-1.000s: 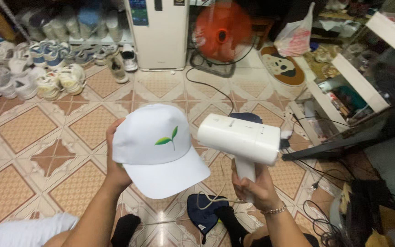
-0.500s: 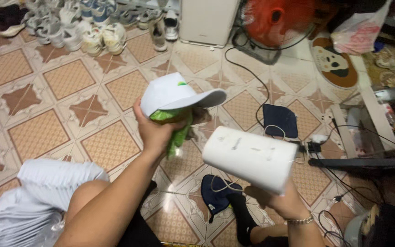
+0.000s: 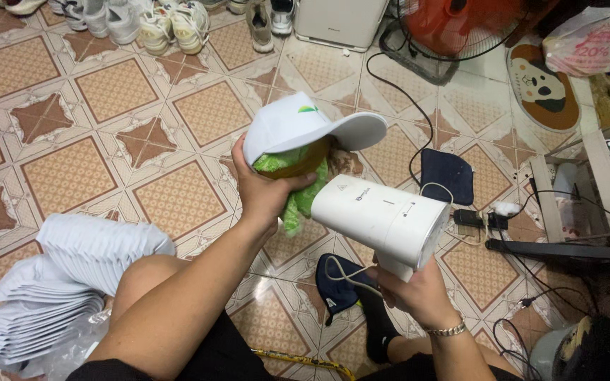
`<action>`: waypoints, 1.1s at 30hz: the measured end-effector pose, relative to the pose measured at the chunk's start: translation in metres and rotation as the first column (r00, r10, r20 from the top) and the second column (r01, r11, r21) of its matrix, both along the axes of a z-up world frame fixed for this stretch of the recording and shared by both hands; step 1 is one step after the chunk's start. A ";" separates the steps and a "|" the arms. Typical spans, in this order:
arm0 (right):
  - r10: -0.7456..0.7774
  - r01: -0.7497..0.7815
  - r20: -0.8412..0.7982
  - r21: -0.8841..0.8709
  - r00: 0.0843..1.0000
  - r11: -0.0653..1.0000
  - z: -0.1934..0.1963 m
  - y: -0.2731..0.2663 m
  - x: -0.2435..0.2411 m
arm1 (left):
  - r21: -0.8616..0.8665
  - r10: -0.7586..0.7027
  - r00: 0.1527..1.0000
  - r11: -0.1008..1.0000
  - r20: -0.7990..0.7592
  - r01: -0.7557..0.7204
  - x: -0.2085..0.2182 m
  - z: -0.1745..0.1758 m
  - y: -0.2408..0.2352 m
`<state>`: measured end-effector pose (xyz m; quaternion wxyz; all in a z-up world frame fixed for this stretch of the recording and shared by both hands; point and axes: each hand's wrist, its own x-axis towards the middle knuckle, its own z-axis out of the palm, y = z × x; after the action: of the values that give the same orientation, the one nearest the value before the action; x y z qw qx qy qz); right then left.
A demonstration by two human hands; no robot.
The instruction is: The person sits on the floor and uses a hair dryer to dry a white cap. They stuff the cap with a cloth and plastic to maintain its shape while directing hot air onto the front and sides.
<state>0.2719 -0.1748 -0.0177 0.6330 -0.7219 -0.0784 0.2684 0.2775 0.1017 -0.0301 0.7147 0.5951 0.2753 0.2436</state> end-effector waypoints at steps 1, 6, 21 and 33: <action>-0.003 0.003 0.012 -0.003 1.000 1.000 -0.001 0.000 -0.001 | -0.019 0.003 1.000 1.000 0.007 -0.003 0.000 -0.001 0.000; -0.003 0.005 0.101 -0.020 0.995 1.000 -0.004 0.001 -0.001 | -0.340 -0.010 0.993 0.939 0.119 0.050 0.002 -0.007 0.002; 0.129 0.083 0.435 -0.435 0.891 0.896 -0.018 0.015 -0.007 | -0.683 -0.168 0.965 0.682 0.203 0.262 -0.005 -0.017 -0.013; 0.072 0.085 0.460 -0.312 0.885 0.946 -0.036 0.015 -0.013 | -0.635 -0.165 0.975 0.739 0.150 0.222 -0.006 -0.017 -0.014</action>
<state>0.2587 -0.1593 -0.0539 0.4696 -0.8591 -0.1805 0.0944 0.2714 0.0882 -0.0474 0.9084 0.3257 0.2490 0.0825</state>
